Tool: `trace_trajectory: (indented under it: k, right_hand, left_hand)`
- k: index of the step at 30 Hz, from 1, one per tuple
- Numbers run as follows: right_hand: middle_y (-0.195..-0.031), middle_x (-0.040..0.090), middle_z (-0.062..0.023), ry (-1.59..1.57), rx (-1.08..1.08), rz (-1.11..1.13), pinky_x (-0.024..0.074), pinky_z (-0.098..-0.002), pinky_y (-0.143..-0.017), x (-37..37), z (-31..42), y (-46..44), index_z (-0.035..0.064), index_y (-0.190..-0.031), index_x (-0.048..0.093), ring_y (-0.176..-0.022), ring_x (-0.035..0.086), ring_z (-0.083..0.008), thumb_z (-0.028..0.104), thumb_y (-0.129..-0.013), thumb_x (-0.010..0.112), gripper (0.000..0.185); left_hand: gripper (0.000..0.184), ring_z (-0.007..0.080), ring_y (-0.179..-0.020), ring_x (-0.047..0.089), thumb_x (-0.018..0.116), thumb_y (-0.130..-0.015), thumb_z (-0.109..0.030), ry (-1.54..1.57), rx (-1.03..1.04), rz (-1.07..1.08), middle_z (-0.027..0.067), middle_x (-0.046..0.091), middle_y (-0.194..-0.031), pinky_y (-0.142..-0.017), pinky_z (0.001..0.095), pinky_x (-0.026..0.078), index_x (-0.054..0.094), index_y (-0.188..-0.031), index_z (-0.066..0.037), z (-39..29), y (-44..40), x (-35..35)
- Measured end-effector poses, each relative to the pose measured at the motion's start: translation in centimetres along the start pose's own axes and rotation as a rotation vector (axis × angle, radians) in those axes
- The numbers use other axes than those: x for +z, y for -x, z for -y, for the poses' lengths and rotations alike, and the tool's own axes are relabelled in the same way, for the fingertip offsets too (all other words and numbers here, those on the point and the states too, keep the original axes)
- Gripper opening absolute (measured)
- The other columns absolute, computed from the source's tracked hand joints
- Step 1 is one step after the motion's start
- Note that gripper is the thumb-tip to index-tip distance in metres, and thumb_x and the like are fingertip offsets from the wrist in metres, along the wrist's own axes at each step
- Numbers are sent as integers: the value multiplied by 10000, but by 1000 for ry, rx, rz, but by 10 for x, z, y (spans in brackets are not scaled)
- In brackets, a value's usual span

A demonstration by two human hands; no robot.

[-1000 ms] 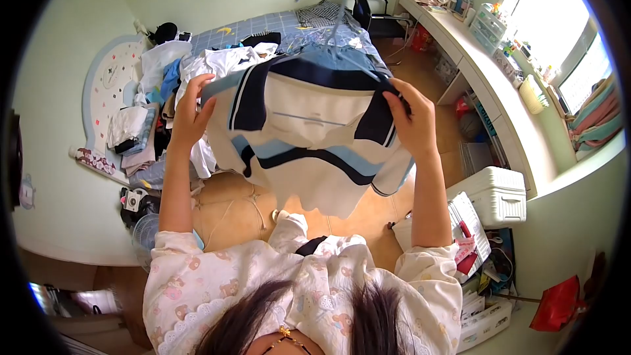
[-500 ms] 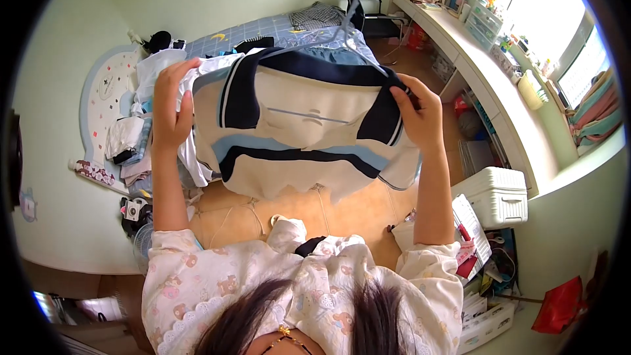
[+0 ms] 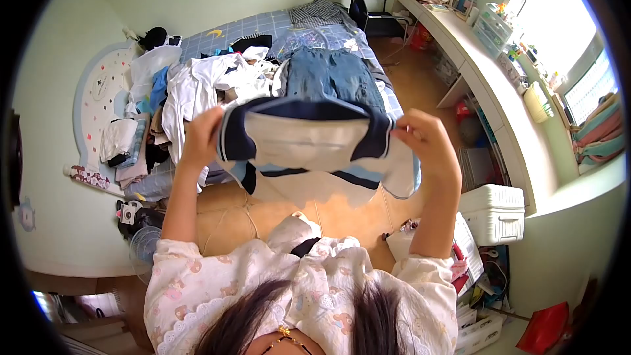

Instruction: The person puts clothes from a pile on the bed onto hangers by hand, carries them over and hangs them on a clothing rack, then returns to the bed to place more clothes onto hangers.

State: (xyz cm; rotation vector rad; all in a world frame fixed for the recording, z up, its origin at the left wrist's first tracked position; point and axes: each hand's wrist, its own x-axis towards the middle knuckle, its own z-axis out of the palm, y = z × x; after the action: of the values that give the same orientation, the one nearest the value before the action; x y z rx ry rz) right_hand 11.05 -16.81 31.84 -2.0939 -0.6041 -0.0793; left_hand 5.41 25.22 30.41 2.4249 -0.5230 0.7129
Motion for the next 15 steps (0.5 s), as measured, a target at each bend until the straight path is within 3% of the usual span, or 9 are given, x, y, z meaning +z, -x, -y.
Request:
trace_trajectory:
  k: [3,4,7,9,11,15]
  right_hand:
    - [-730,533,-89,155,-43,-42,390,-291,-588,10,-9,-5,-21,-832,596,-649,478,-187,-13,-750,684,120]
    - [-751,539,-110,195,-38,-67,407,-306,-601,14,-16,-7,-20,-841,600,-651,493,-236,-16,-752,679,119]
    - [-766,539,-112,156,9,-175,419,-321,-617,19,-29,-18,-23,-853,603,-673,506,-251,-21,-745,680,132]
    - [-751,520,-110,337,-132,-266,413,-312,-613,18,-33,-36,-17,-859,622,-674,494,-261,-35,-735,675,136]
    - [-743,511,-110,533,-254,-379,404,-307,-604,20,-36,-54,-15,-857,632,-669,480,-262,-39,-730,673,136]
    - [-647,476,-73,430,27,-379,377,-304,-563,24,-71,-85,-3,-874,657,-598,441,-213,-31,-735,681,143]
  left_hand:
    - [172,348,-854,587,629,-799,-70,6,83,141,141,603,-909,-733,405,480,598,-965,-41,7,2,4]
    - [196,325,-871,589,644,-790,-78,61,-33,324,128,607,-918,-749,385,482,609,-981,-55,8,-3,1]
    - [206,269,-797,612,639,-786,-65,244,-152,527,112,608,-883,-695,346,491,610,-990,-63,25,-24,11]
    - [276,216,-755,601,656,-759,-18,283,-199,517,73,592,-831,-669,317,479,582,-1019,-74,36,-36,24]
    - [275,232,-770,608,655,-741,11,378,-240,461,76,589,-851,-664,319,480,562,-986,-73,52,-50,40]
    - [230,269,-770,596,643,-726,26,272,-1,376,74,568,-851,-655,337,486,552,-918,-62,77,-77,67]
